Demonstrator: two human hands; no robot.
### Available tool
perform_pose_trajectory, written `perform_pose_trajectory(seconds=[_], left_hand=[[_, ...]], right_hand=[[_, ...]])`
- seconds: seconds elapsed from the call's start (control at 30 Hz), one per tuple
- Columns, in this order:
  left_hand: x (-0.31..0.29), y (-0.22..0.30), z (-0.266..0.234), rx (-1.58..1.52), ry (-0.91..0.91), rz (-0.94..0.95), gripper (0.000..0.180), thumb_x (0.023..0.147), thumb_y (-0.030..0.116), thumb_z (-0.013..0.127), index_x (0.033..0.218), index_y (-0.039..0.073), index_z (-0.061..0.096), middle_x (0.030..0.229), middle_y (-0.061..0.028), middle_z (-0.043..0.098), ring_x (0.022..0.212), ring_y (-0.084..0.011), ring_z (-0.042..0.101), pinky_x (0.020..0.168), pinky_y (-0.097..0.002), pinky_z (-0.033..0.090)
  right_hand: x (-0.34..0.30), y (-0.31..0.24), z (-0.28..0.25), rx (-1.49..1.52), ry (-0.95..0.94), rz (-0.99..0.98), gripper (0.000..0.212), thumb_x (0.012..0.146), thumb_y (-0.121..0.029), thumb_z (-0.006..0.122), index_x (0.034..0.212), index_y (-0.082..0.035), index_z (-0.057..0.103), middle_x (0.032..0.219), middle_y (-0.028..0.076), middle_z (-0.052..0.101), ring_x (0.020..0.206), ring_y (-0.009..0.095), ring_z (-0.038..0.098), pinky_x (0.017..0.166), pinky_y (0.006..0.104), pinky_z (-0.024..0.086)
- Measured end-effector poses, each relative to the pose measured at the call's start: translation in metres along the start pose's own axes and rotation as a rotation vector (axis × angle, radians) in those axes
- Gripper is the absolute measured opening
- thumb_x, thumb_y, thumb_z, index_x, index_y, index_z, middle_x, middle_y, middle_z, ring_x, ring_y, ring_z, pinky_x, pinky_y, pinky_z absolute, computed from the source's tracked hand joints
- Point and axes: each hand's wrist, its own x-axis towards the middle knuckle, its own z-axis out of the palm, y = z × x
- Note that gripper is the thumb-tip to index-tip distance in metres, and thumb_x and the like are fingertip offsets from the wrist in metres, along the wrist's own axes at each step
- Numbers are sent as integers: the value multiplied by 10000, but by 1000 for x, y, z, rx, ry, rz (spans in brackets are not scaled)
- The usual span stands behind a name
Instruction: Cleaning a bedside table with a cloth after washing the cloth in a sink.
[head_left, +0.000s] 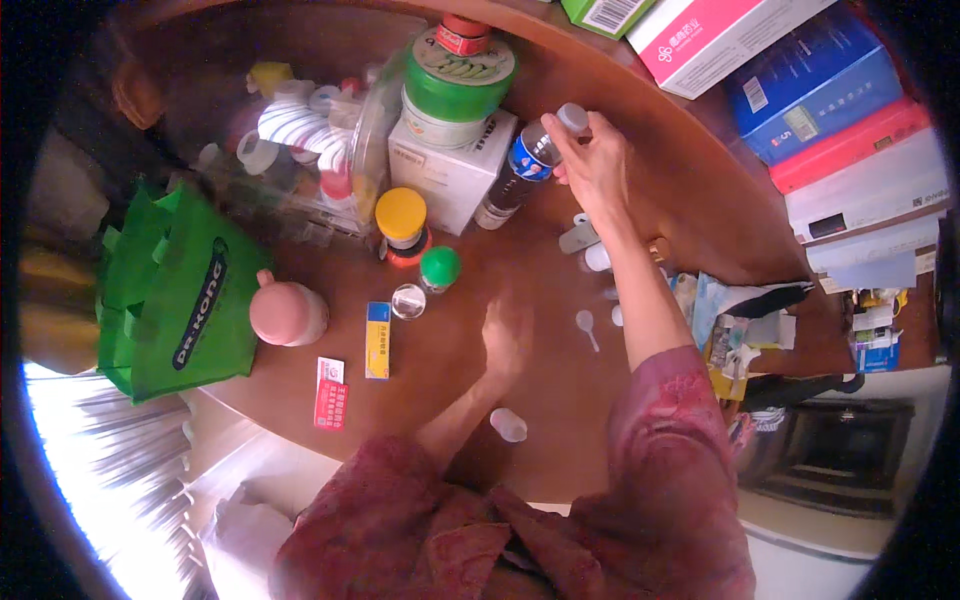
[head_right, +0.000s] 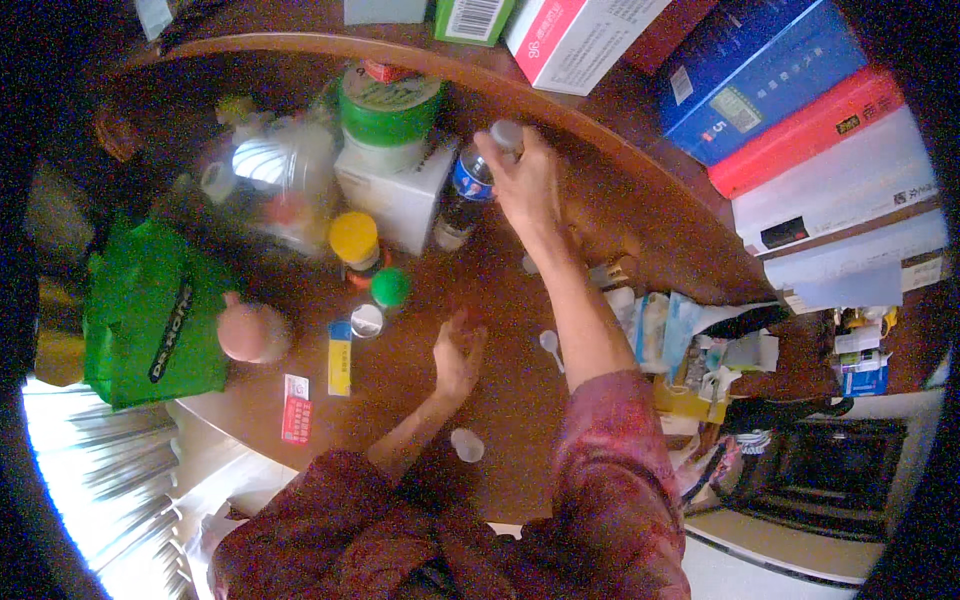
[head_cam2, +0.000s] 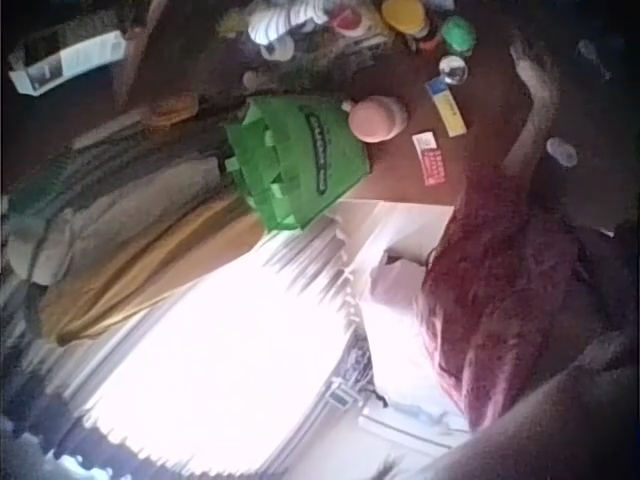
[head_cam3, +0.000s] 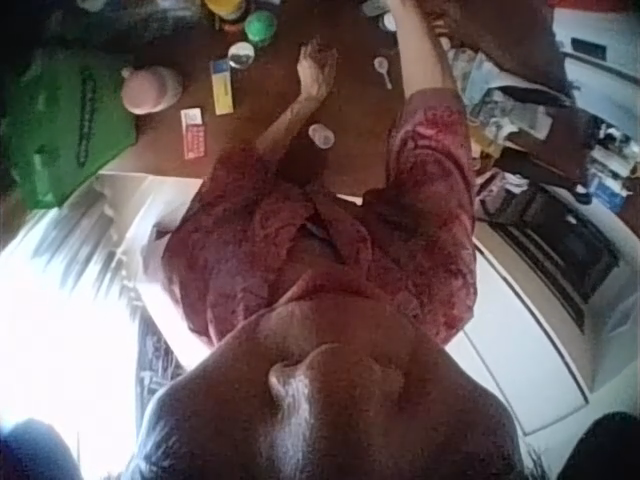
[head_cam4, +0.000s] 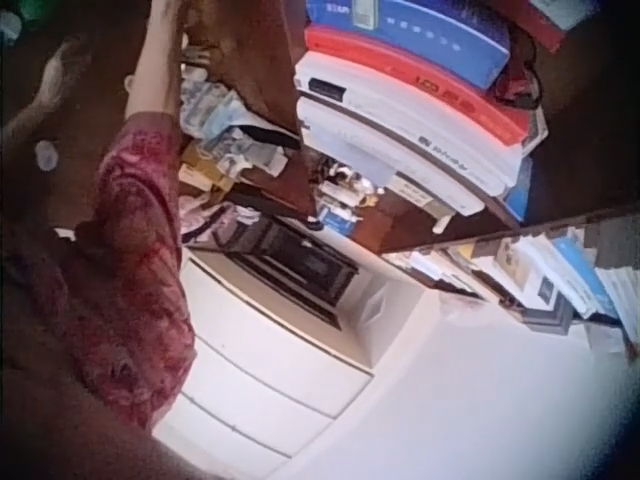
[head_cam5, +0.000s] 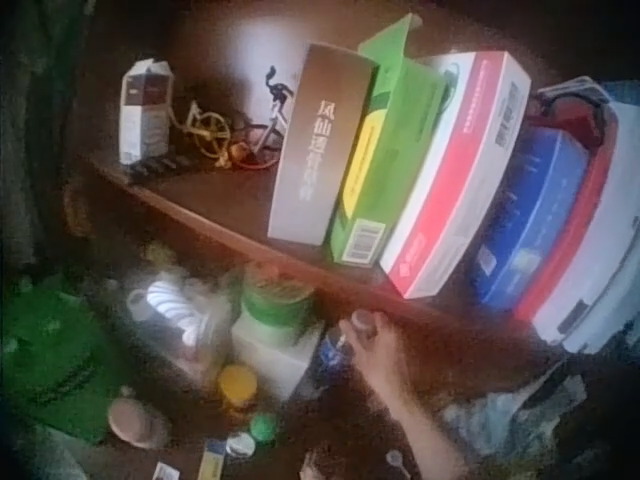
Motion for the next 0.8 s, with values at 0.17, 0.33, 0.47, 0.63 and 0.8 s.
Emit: perform_pose_trajectory(seconds=[0.17, 0.33, 0.47, 0.63, 0.8], left_hand=[[-37, 36, -72, 68, -202, -7, 400, 784, 74, 652, 1162, 4, 540, 927, -137, 587, 805, -220, 614, 661, -303, 517], [-48, 47, -137, 184, -265, 36, 215, 755, 97, 625, 960, 33, 631, 839, -153, 619, 770, -325, 609, 677, -376, 506], [-58, 44, -181, 254, -245, -73, 209, 747, 67, 606, 951, 23, 626, 859, -167, 620, 785, -322, 611, 674, -379, 499], [-69, 39, -193, 209, -250, -52, 193, 763, 77, 613, 946, 17, 621, 846, -181, 614, 747, -326, 611, 654, -367, 495], [-75, 37, -210, 292, -283, -111, 188, 791, 102, 615, 954, 8, 614, 847, -183, 617, 742, -296, 631, 639, -347, 496]], right_hand=[[2, 8, 11, -5, 14, -51, 418, 798, -334, 688, 952, 43, 592, 732, 103, 616, 461, 124, 572, 388, 251, 486], [-41, -17, 6, -166, 115, -35, 425, 784, -324, 702, 1021, 12, 594, 785, 90, 634, 510, 131, 585, 467, 279, 489], [-120, 3, 41, -320, -33, -164, 479, 765, -332, 713, 1101, -22, 568, 917, 120, 646, 633, 195, 608, 579, 342, 480], [-146, 22, 86, -265, -346, -188, 621, 746, -315, 717, 1242, -71, 436, 1134, 176, 566, 952, 339, 589, 782, 415, 480], [-146, 37, 87, -252, -343, -42, 564, 747, -339, 711, 1164, -49, 466, 1052, 194, 602, 934, 346, 607, 763, 411, 487]])
